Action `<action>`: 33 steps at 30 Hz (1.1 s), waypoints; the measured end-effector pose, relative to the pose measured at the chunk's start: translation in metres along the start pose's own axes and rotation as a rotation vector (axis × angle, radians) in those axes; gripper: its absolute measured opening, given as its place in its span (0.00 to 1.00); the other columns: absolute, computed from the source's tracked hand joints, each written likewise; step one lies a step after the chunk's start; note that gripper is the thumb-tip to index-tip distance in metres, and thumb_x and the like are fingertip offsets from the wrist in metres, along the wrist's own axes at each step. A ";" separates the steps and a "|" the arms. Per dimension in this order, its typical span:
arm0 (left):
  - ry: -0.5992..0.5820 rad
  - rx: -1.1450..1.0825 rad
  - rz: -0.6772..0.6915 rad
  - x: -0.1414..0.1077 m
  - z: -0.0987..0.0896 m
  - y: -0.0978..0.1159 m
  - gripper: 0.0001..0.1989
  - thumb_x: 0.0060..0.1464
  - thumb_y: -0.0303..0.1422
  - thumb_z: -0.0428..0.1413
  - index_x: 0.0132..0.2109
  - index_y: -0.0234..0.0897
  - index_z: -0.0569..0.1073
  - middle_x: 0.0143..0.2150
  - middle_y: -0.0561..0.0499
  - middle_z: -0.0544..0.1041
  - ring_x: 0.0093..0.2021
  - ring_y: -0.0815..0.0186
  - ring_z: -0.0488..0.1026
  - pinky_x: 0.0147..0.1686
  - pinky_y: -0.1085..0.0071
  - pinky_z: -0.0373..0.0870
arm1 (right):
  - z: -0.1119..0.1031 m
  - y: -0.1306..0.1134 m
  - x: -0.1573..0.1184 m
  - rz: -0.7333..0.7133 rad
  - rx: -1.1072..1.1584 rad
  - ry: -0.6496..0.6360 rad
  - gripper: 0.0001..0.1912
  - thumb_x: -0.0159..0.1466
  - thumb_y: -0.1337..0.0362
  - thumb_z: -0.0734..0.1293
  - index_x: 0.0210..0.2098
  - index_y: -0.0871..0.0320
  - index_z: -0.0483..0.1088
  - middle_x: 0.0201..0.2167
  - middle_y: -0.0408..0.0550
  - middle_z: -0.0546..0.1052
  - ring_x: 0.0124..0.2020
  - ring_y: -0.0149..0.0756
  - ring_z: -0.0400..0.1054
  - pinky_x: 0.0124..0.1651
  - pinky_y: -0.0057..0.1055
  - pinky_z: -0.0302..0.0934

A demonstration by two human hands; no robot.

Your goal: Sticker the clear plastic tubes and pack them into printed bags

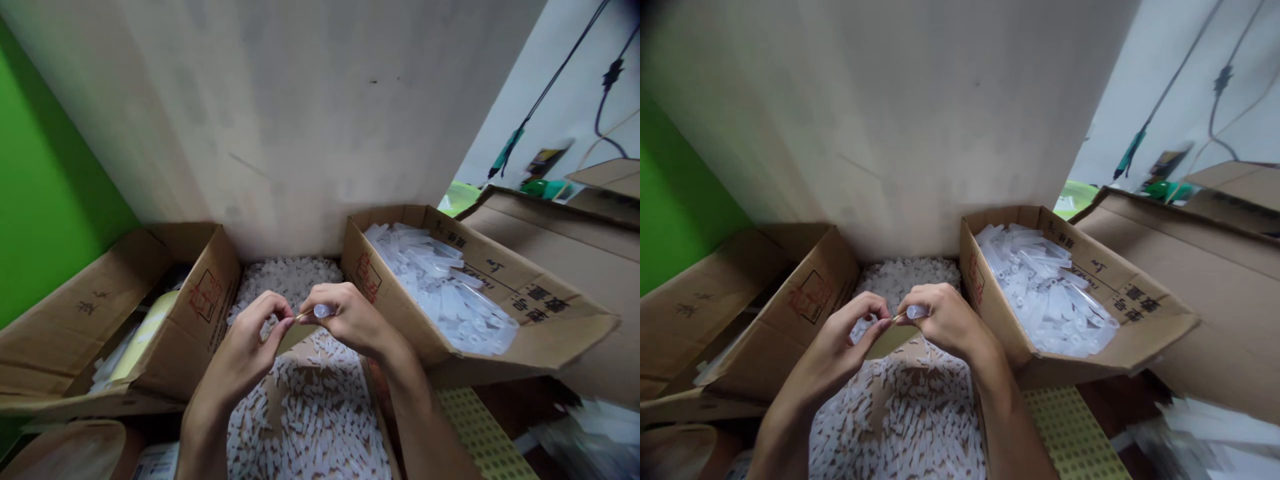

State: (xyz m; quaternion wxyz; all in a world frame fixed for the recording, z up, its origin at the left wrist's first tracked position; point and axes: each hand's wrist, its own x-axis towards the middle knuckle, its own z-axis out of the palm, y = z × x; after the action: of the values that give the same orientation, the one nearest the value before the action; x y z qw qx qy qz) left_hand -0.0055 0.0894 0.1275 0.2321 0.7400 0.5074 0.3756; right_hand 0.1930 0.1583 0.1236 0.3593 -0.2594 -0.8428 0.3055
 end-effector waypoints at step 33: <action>0.066 -0.235 -0.025 0.002 0.005 0.002 0.07 0.65 0.35 0.55 0.38 0.39 0.73 0.48 0.45 0.71 0.53 0.60 0.71 0.57 0.66 0.65 | 0.022 0.005 0.005 -0.028 -0.212 -0.095 0.10 0.66 0.76 0.69 0.30 0.58 0.75 0.27 0.42 0.74 0.29 0.32 0.64 0.33 0.28 0.51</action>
State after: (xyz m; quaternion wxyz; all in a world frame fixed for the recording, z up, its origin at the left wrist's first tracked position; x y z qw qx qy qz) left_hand -0.0007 0.0905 0.1263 0.3052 0.6886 0.4765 0.4536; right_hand 0.1747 0.1574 0.1105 0.2935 -0.2696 -0.8900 0.2215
